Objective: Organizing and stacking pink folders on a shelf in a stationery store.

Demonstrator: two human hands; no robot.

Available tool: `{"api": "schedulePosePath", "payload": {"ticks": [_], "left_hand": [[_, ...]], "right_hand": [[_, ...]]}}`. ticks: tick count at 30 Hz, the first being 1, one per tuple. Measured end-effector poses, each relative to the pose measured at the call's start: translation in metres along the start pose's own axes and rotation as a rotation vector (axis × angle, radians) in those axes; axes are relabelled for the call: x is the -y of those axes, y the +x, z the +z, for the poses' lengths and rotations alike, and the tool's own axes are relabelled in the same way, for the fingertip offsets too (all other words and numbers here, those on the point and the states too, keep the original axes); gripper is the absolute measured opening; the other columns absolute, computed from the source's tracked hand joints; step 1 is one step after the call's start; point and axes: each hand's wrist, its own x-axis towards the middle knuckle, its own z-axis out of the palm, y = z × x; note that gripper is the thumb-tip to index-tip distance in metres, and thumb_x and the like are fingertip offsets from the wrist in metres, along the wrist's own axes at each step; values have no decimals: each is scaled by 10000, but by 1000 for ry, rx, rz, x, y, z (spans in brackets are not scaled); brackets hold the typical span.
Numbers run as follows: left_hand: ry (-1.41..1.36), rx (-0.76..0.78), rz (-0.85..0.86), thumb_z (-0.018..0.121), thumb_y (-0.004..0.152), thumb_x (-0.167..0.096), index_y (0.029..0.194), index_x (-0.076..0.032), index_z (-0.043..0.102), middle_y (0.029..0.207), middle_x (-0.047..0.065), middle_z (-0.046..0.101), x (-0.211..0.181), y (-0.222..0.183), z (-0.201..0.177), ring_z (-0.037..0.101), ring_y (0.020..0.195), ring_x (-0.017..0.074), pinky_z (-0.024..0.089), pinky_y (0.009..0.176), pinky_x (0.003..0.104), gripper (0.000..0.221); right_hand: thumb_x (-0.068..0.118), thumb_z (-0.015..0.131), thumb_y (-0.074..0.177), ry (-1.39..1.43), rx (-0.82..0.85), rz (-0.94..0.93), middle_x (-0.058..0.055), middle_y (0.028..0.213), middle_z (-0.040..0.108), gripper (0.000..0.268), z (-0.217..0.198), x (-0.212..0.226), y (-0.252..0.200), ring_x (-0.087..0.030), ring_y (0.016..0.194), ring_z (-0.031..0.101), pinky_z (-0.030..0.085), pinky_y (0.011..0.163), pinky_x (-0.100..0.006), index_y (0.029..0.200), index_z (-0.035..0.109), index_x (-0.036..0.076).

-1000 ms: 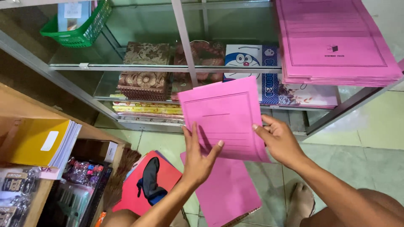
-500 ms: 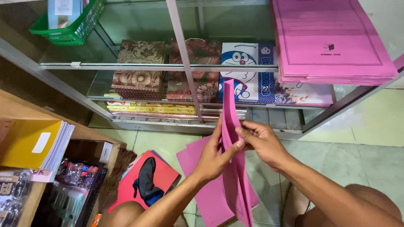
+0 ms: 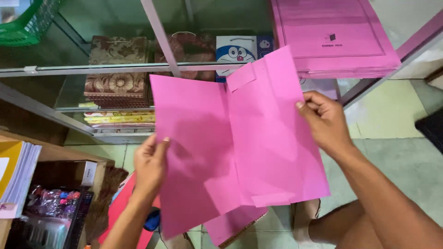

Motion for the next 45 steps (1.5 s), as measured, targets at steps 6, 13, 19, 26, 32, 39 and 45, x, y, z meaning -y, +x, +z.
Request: {"api": "schedulePosePath", "payload": {"ticks": [6,13,19,26,32,39,45], "left_hand": [[22,-135,18,624,994,-35,1099,22,722,929,13,718,-11,-2,-55,610,742,54,483,651,218,154],[105,-162,110,632,1023,-40,1070,36,707,945,5,711,-24,-10,-83,605,787,26,483,703,196,117],[67,-261,-32,637,976,-76,998,-30,703,692,-56,602,-33,-13,-77,467,521,17,334,439,217,83],[580,-409,523,709,974,-70,1498,9,391,1427,173,531,-35,-15,-47,522,1328,267,414,1126,402,618],[964,-155,789,764,909,-165,1558,3,340,1557,242,424,-32,-29,17,377,1491,421,276,1268,536,793],[991,-41,777,721,952,-179,1597,-10,269,1436,224,491,-3,-20,49,495,1343,390,335,1194,566,805],[922,0,625,734,869,-184,1614,20,160,1163,211,527,-13,-5,53,525,1016,373,424,880,461,963]], "right_hand": [[54,601,1051,76,-8,25,-32,874,701,117,-26,-27,-4,-53,760,581,464,695,-230,1098,698,11],[58,595,1045,158,-52,88,-47,913,725,93,-36,-29,-6,-88,808,653,548,775,-284,1069,679,24],[42,582,1044,206,-54,79,-51,975,726,81,-26,-23,-5,-97,854,674,561,787,-315,1093,644,24],[25,550,1054,147,-39,-132,-74,1032,729,189,2,-18,-12,-93,913,673,540,818,-266,1235,603,14],[83,579,1079,30,49,-176,-32,969,702,174,35,-18,-21,-50,858,592,469,743,-217,1226,634,10],[89,579,1046,35,151,-182,-9,981,709,212,55,1,-25,-38,871,604,475,736,-211,1238,640,22],[92,592,1035,3,176,-143,-20,996,734,221,51,3,-19,-35,869,627,498,726,-211,1239,646,29]]}}
